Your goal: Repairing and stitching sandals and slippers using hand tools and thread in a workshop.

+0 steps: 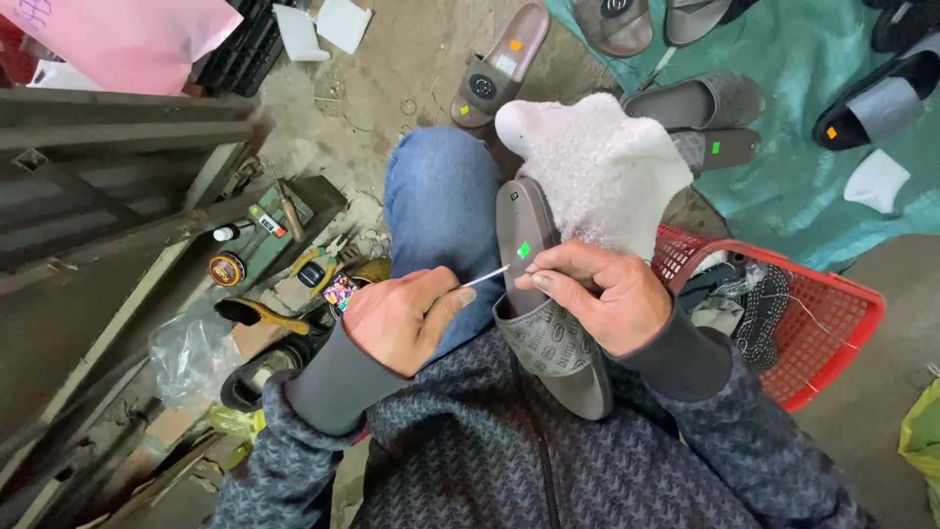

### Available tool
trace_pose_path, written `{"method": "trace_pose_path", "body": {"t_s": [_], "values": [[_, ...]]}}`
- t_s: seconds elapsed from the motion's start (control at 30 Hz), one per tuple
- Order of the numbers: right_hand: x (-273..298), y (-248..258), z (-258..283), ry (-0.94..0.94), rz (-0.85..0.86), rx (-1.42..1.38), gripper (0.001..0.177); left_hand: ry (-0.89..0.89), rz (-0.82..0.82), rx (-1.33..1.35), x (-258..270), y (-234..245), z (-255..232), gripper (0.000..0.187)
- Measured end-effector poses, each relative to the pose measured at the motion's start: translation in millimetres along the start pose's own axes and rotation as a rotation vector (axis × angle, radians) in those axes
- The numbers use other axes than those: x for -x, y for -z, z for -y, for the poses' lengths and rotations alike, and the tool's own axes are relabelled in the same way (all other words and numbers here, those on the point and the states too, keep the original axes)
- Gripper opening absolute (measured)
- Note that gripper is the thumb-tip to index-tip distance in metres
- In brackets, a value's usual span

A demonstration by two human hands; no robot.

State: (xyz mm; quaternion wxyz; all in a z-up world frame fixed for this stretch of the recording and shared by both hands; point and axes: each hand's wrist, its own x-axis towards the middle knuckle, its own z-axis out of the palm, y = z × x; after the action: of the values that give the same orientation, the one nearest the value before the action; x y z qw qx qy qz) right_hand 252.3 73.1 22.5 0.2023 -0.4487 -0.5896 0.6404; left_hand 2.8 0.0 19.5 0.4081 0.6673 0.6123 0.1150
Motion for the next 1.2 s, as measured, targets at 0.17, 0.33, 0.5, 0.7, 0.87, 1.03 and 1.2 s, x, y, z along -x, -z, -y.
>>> {"method": "trace_pose_path", "body": {"t_s": [0.17, 0.33, 0.5, 0.7, 0.87, 1.03, 1.2], "values": [[0.6, -8.7, 1.4, 0.077, -0.145, 0.072, 0.010, 0.034, -0.004, -0.009, 3.2, 5.9, -1.7, 0.032], [0.6, -12.9, -1.9, 0.196, -0.219, 0.130, 0.009, 0.031, 0.035, -0.028, 5.5, 6.1, -0.3, 0.035], [0.2, -15.4, -6.7, 0.278, -0.263, 0.228, 0.008, -0.009, 0.056, 0.155, 3.6, -4.1, 2.8, 0.040], [0.2, -17.6, -6.2, 0.286, -0.282, 0.244, 0.005, -0.011, -0.254, 0.541, -27.1, -27.5, -23.0, 0.039], [14.8, -10.0, 3.9, 0.235, -0.332, 0.327, 0.010, 0.048, -0.239, 0.852, -40.4, -51.3, -26.9, 0.005], [81.2, -12.7, -16.2, 0.053, -0.141, 0.448, 0.089, 0.135, 0.060, 0.991, -35.2, -28.4, -18.1, 0.016], [114.2, -14.0, -50.4, -0.111, -0.171, 0.516, 0.078, -0.074, 0.059, 0.962, -47.7, -34.1, -23.1, 0.021]]}}
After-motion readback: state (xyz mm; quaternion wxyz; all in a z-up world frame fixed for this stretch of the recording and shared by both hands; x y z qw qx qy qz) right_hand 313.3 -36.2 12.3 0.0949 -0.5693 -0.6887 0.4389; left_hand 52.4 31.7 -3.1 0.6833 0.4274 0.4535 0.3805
